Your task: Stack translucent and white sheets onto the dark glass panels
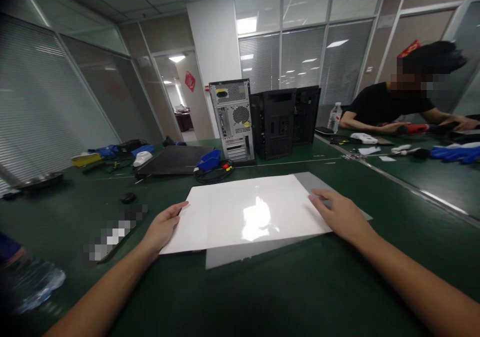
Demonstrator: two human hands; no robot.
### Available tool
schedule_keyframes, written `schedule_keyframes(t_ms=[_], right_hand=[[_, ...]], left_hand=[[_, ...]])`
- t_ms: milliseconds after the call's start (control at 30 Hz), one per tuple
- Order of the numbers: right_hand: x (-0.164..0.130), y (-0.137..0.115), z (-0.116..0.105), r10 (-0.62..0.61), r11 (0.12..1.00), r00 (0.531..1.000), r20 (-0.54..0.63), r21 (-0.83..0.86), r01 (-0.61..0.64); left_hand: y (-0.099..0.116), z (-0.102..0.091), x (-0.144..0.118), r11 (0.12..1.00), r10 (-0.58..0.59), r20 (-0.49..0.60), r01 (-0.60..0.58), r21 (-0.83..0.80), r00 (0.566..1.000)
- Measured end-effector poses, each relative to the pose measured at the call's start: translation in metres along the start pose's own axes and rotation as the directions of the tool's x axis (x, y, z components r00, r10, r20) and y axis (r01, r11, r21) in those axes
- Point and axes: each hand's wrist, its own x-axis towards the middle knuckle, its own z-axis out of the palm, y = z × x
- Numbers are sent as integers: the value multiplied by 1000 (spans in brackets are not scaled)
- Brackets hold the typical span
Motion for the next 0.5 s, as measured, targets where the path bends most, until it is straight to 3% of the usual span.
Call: schedule_keyframes(t_ms=[67, 200, 267, 500], right_hand=[[0, 0, -3, -15, 998, 1000, -25, -55, 13], [-2, 8, 1, -92, 971, 989, 112, -212, 114], [-5, 7, 4, -108, 956, 986, 124, -259, 138], [-15, -20, 5, -277, 913, 956, 98, -285, 293]], left_hand=[[-1, 0, 0, 1000, 3, -2, -3, -2, 1000], [5, 3, -3, 1000, -21, -3, 21, -23, 1000], [9, 4, -6, 999, -31, -17, 31, -19, 999], [12, 6, -6, 1000, -3, -65, 3, 12, 998]])
